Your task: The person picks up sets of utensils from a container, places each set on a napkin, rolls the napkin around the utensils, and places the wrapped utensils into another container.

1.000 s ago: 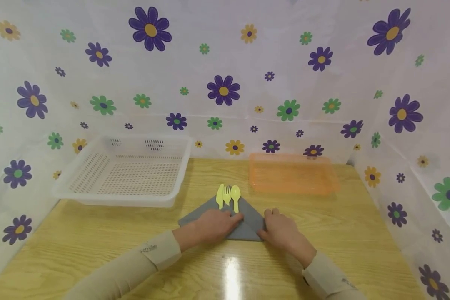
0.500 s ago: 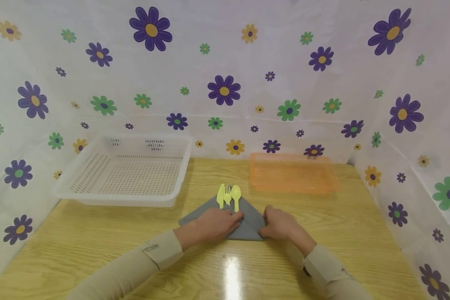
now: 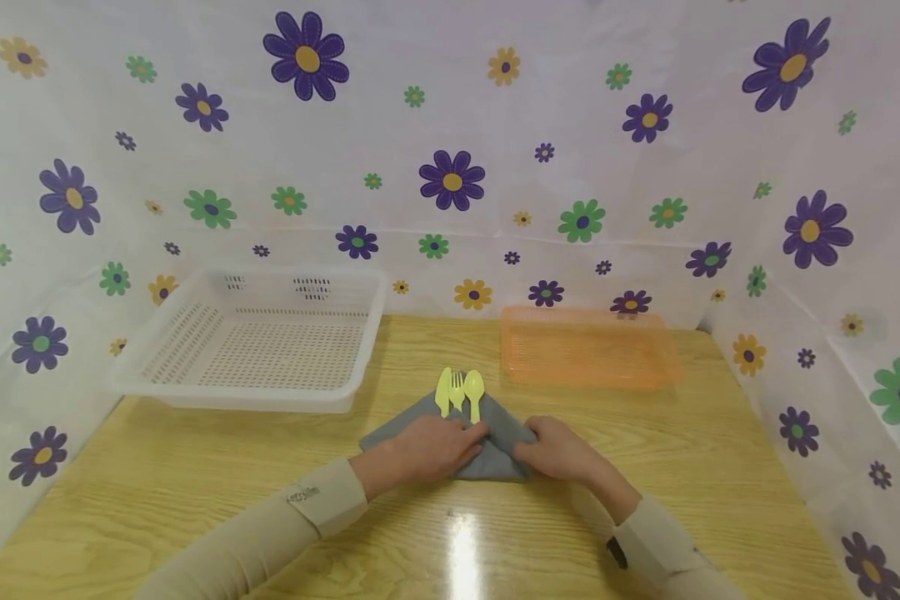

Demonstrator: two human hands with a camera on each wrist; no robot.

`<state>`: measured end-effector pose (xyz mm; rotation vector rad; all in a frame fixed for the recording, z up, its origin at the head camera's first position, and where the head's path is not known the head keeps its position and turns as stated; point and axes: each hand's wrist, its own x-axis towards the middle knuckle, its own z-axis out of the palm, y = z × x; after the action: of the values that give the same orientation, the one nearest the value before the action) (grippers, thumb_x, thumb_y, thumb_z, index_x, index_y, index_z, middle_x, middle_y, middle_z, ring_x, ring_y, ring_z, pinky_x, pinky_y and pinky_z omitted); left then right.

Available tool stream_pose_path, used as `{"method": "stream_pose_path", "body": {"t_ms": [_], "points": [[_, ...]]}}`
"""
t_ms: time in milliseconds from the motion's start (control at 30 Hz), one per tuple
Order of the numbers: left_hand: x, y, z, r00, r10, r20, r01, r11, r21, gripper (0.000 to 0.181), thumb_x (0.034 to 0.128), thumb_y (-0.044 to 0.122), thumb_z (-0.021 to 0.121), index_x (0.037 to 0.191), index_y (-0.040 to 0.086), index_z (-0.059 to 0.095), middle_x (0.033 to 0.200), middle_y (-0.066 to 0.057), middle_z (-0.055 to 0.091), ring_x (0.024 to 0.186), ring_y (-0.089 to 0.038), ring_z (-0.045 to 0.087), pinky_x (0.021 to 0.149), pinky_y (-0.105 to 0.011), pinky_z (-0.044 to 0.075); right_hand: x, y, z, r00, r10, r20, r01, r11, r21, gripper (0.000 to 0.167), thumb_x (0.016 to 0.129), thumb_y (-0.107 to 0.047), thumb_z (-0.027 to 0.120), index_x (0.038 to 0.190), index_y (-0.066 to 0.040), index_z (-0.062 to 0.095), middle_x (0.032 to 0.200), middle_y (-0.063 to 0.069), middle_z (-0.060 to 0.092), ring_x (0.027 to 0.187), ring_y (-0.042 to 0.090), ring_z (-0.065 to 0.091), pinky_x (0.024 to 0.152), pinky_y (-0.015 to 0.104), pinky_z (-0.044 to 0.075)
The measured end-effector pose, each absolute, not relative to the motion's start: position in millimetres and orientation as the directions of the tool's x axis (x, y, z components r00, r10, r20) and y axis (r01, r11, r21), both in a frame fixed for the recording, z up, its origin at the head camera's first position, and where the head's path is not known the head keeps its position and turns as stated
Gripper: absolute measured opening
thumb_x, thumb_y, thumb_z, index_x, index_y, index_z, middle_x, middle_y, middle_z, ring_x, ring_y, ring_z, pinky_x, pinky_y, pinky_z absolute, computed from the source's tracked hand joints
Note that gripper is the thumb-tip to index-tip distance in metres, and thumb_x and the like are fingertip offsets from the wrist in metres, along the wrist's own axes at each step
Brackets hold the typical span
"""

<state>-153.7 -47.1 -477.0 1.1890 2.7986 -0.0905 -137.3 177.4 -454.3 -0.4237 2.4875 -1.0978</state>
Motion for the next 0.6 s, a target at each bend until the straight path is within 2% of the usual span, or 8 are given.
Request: {"method": "stream_pose_path", "body": {"t_ms": [100,200,333,400,500,600], "points": [[-154.3,-47.1,-477.4,-0.689,0.715,-0.116,0.72,0.694,0.002,0.022,0.1079,0.035,0.039,0.116,0.018,0.05,0.071,0.002,0.055,0.054,-0.011,0.048,0.047,-0.029,0.042,-131.8,171.6,-451.0,-0.893,-0.371,-0.254,-0.003,0.57,-0.822,0.011,0.089,-0.012,0.059,0.085,-0.003,0.053,0.069,0.003,0.05,0.06,0.015,0.047,0.054,0.029,0.042],[-154.5,-47.3,-477.0,-0.697,0.706,-0.122,0.711,0.704,0.011,0.024,0.108,0.036,0.038,0.117,0.017,0.049,0.068,0.003,0.052,0.051,-0.01,0.046,0.046,-0.029,0.04,-127.3,164.5,-450.6,-0.897,-0.347,-0.273,0.075,0.489,-0.869,0.013,0.091,-0.011,0.057,0.094,0.002,0.054,0.082,0.008,0.057,0.07,0.018,0.056,0.06,0.033,0.054],[-154.3,-47.0,-477.0,-0.71,0.694,-0.117,0.699,0.715,-0.001,0.031,0.1074,0.037,0.039,0.125,0.014,0.048,0.067,0.004,0.053,0.049,-0.009,0.046,0.045,-0.029,0.041,-121.1,156.2,-453.2,-0.893,-0.335,-0.302,0.189,0.331,-0.924,0.028,0.093,-0.009,0.059,0.111,0.009,0.047,0.103,0.019,0.057,0.087,0.023,0.063,0.072,0.041,0.06],[-154.0,-46.6,-476.8,-0.714,0.692,-0.109,0.697,0.717,-0.013,0.033,0.1069,0.038,0.04,0.128,0.013,0.047,0.068,0.004,0.053,0.048,-0.009,0.046,0.046,-0.029,0.041,-117.9,152.4,-455.7,-0.893,-0.315,-0.322,0.24,0.271,-0.932,0.039,0.092,-0.008,0.062,0.118,0.013,0.043,0.108,0.022,0.056,0.088,0.024,0.064,0.074,0.041,0.059],[-153.4,-46.4,-476.0,-0.717,0.691,-0.096,0.696,0.718,-0.033,0.032,0.1064,0.038,0.041,0.127,0.013,0.047,0.069,0.005,0.054,0.048,-0.008,0.045,0.045,-0.028,0.042,-113.8,147.8,-461.6,-0.891,-0.277,-0.359,0.304,0.22,-0.927,0.049,0.087,-0.006,0.066,0.122,0.017,0.042,0.105,0.023,0.059,0.083,0.023,0.067,0.072,0.039,0.06],[-152.7,-46.8,-474.4,-0.719,0.688,-0.093,0.693,0.72,-0.038,0.03,0.1062,0.038,0.042,0.124,0.013,0.047,0.07,0.004,0.056,0.049,-0.008,0.047,0.045,-0.028,0.043,-110.5,143.3,-468.2,-0.885,-0.256,-0.389,0.339,0.219,-0.915,0.042,0.085,-0.006,0.069,0.113,0.019,0.05,0.086,0.018,0.068,0.069,0.02,0.069,0.065,0.036,0.06]]}}
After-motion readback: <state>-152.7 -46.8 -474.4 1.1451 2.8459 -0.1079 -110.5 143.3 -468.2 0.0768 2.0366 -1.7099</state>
